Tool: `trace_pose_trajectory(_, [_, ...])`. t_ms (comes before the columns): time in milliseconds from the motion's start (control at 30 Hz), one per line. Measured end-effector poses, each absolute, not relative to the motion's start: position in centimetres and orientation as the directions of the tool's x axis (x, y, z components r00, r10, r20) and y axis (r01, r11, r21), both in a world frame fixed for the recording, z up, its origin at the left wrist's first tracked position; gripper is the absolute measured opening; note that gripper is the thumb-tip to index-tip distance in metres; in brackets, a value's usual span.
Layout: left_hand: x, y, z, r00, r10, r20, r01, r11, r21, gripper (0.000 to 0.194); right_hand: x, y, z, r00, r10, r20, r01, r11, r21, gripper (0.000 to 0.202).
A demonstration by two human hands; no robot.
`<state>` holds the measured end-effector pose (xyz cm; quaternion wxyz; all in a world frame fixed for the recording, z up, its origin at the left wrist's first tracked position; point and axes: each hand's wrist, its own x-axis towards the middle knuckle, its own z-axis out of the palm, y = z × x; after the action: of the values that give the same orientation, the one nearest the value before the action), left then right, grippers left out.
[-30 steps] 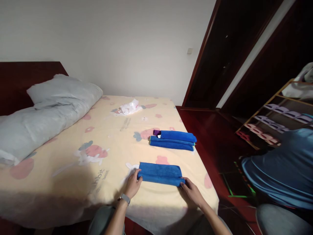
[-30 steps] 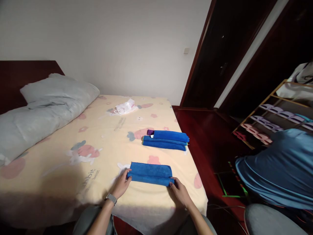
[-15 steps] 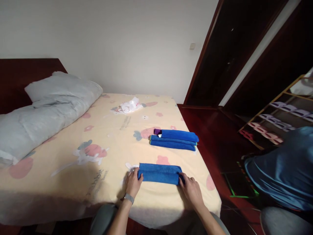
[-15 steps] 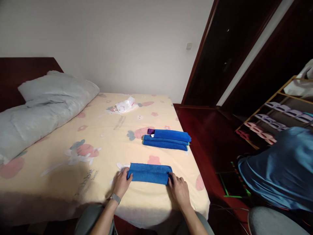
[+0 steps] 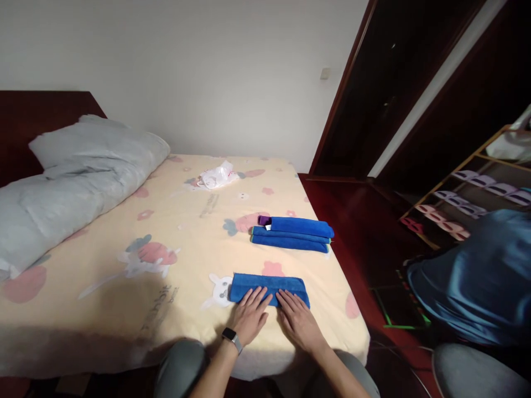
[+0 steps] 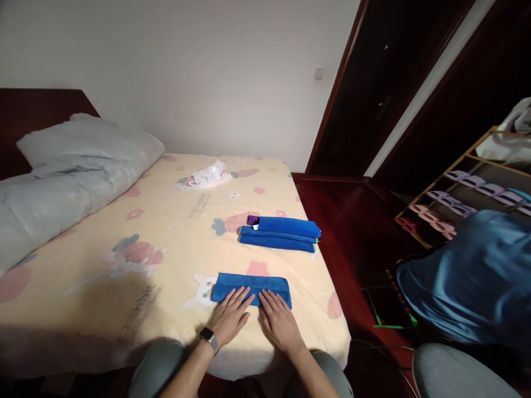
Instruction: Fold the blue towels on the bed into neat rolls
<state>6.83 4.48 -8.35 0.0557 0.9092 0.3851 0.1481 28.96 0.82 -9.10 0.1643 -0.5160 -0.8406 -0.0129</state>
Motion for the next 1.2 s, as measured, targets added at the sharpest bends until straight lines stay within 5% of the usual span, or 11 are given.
trace_pose_trajectory(400, [2.3,7.9,-7.8,0.471,0.876,0.108,0.743,-0.459,0.487,0.068,33.5,1.9,-10.1,-0.259,0.941,0.219,0.799,0.336,-0.499,0.055])
trace_pose_trajectory(600, [0.2,10.6,-6.9,0.411,0.91,0.047,0.549,-0.289,0.784,0.04,34.2,3.8,-8.7,-0.044,0.996,0.078,0.621,0.089,-0.779,0.038])
trace_pose_trajectory(733, [-0.3,12.0,-7.3,0.29,0.957,-0.007,0.548,-0.16,0.821,0.024,34.8,4.9,-9.1,0.098,0.995,-0.022,0.384,-0.058,-0.922,0.037])
trace_pose_trajectory(933, [1.2,13.0,-7.4,0.046,0.999,0.028,0.773,-0.053,0.632,0.022,34.9,6.2,-9.8,0.219,0.975,0.036,0.431,-0.064,-0.9,0.046])
trace_pose_trajectory(1200, [2.2,13.5,-7.6,-0.088,0.988,-0.123,0.736,0.148,0.661,0.031,34.7,7.1,-8.6,0.379,0.921,-0.088,0.739,-0.358,-0.57,0.056])
